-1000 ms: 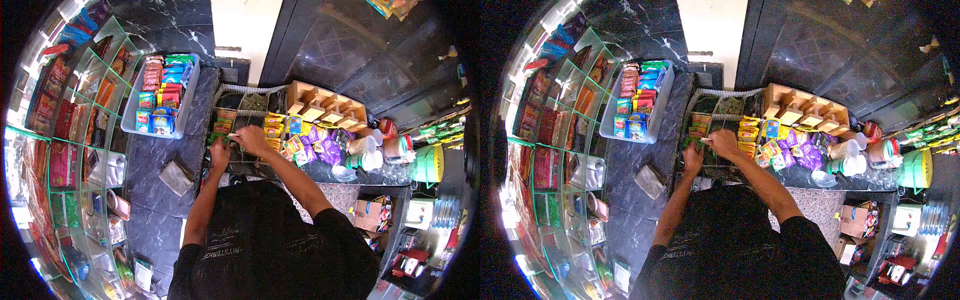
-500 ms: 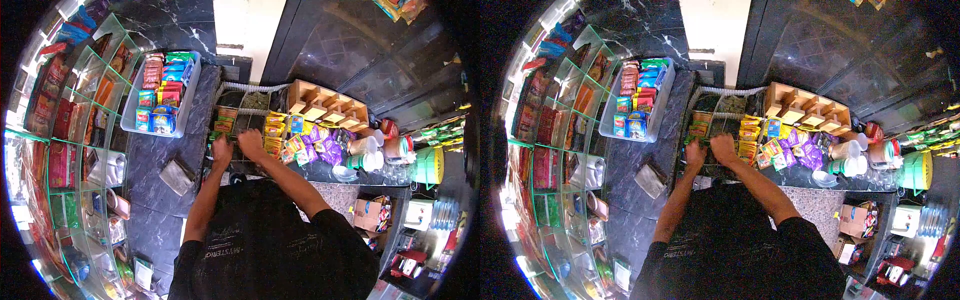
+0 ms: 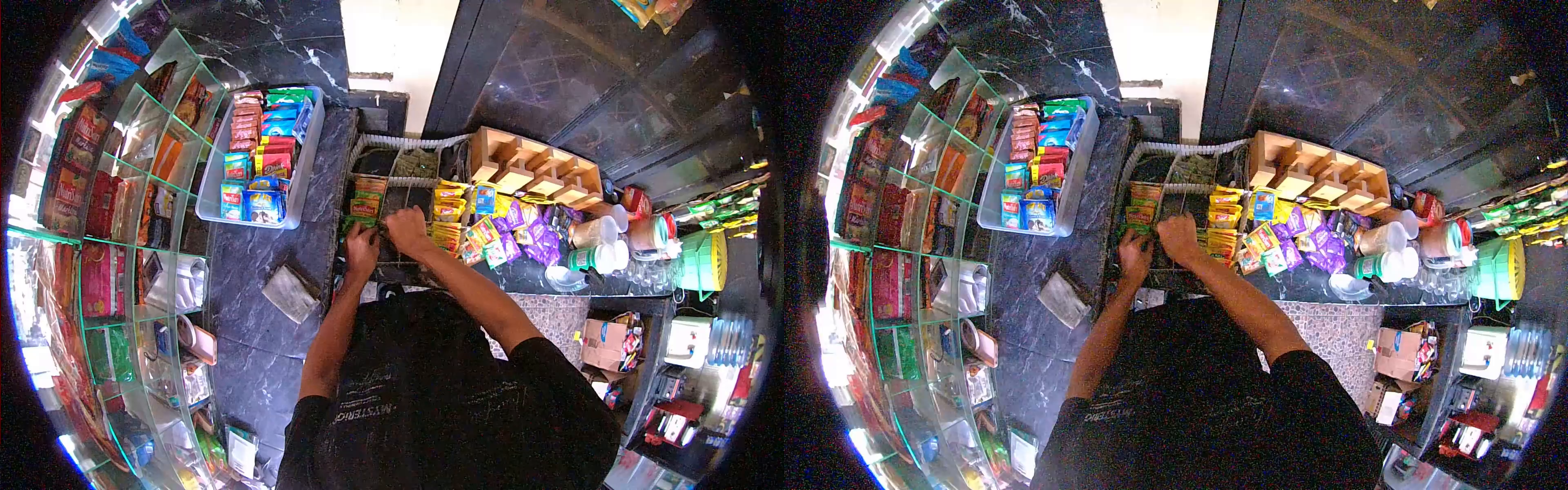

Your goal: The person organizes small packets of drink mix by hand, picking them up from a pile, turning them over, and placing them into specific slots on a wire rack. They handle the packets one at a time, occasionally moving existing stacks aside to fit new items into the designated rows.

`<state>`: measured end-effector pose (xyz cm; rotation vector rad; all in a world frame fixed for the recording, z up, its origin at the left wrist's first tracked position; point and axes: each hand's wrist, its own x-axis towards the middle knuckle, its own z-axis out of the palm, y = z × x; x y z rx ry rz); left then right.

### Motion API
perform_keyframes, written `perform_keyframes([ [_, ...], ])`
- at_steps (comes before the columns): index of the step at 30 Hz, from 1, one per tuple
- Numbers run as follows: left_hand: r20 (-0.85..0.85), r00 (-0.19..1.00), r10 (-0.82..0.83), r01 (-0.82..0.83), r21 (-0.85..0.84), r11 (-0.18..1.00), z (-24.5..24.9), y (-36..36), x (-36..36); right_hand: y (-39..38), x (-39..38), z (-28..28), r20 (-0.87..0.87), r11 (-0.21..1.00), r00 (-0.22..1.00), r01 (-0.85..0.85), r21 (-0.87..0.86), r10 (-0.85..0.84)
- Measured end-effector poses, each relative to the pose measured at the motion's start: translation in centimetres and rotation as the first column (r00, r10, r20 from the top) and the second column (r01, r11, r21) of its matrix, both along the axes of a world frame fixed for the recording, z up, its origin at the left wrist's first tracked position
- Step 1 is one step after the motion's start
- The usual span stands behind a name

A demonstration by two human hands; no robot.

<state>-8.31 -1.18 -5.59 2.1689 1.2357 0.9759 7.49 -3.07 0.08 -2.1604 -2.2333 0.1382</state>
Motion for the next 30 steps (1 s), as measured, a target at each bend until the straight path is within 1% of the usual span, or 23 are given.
perform_keyframes([
  [2,-0.017,1.000,-0.014,0.012,-0.125,0.992,0.1,0.1,-0.1,0.5,0.2,-0.7,-0.040,0.999,0.999,-0.013,-0.044,0.012],
  [3,-0.017,1.000,-0.015,0.013,-0.127,0.992,0.2,0.1,0.1,0.7,0.4,-1.1,-0.039,0.999,0.999,-0.013,-0.045,0.011],
  [5,-0.022,0.999,0.036,-0.039,-0.139,0.990,0.2,0.1,0.2,0.8,0.7,-2.1,-0.065,1.000,0.998,-0.026,-0.018,0.025],
  [6,-0.023,0.999,0.034,-0.037,-0.141,0.989,-0.1,0.2,0.2,0.8,0.5,-1.7,-0.065,1.000,0.998,-0.024,-0.020,0.023],
  [8,0.087,0.993,0.081,-0.062,-0.202,0.977,-0.8,0.2,0.3,0.7,-0.1,-1.0,0.009,0.997,0.999,-0.043,-0.065,0.044],
  [9,0.086,0.993,0.080,-0.061,-0.201,0.978,-0.5,0.3,0.3,0.7,-0.1,-1.1,0.008,0.997,0.999,-0.042,-0.064,0.043],
  [11,0.065,0.995,0.081,-0.070,-0.151,0.986,0.0,0.2,0.4,0.5,-0.5,-1.6,-0.008,0.999,0.999,-0.054,-0.006,0.054],
  [15,0.035,0.997,0.070,-0.062,-0.176,0.982,0.6,0.1,0.5,0.6,-1.1,-2.3,0.004,0.997,0.997,-0.076,0.009,0.076],
  [17,-0.024,0.995,0.092,-0.095,-0.172,0.981,0.5,0.2,0.6,0.5,-1.0,-3.1,0.064,0.983,0.987,-0.152,0.099,0.147],
  [18,-0.024,0.996,0.091,-0.093,-0.172,0.981,0.2,0.2,0.6,0.6,-0.9,-3.0,0.064,0.984,0.987,-0.151,0.098,0.146],
  [20,-0.084,0.995,0.057,-0.076,-0.244,0.967,-0.4,0.5,0.5,0.9,-0.7,-2.9,0.105,0.976,0.972,-0.216,0.027,0.213],
  [21,-0.082,0.995,0.058,-0.077,-0.242,0.967,0.3,0.5,0.6,1.0,-0.6,-2.5,0.106,0.976,0.971,-0.218,0.029,0.213],
  [23,-0.152,0.987,0.059,-0.067,-0.048,0.997,2.4,0.0,0.7,0.3,-0.2,-1.0,0.044,0.984,0.984,-0.171,-0.048,0.173],
  [24,-0.151,0.986,0.063,-0.072,-0.053,0.996,2.9,0.1,0.7,-0.1,0.1,-0.3,0.044,0.983,0.983,-0.176,-0.053,0.179],
  [26,-0.314,0.945,-0.088,0.093,-0.001,0.996,3.6,0.8,0.7,-1.0,0.5,1.0,-0.039,0.993,0.998,-0.047,0.108,0.051],
  [27,-0.315,0.945,-0.085,0.089,-0.003,0.996,4.3,1.0,0.8,-1.2,0.8,1.7,-0.039,0.993,0.998,-0.050,0.106,0.055],
  [29,-0.432,0.876,-0.213,0.208,-0.060,0.976,5.7,1.5,1.5,-1.0,2.0,2.7,-0.078,0.995,0.995,0.067,0.078,-0.061],
  [30,-0.463,0.860,-0.215,0.235,-0.015,0.972,5.5,1.9,2.0,-0.8,2.5,2.4,-0.075,0.994,0.995,0.073,0.079,-0.067],
])
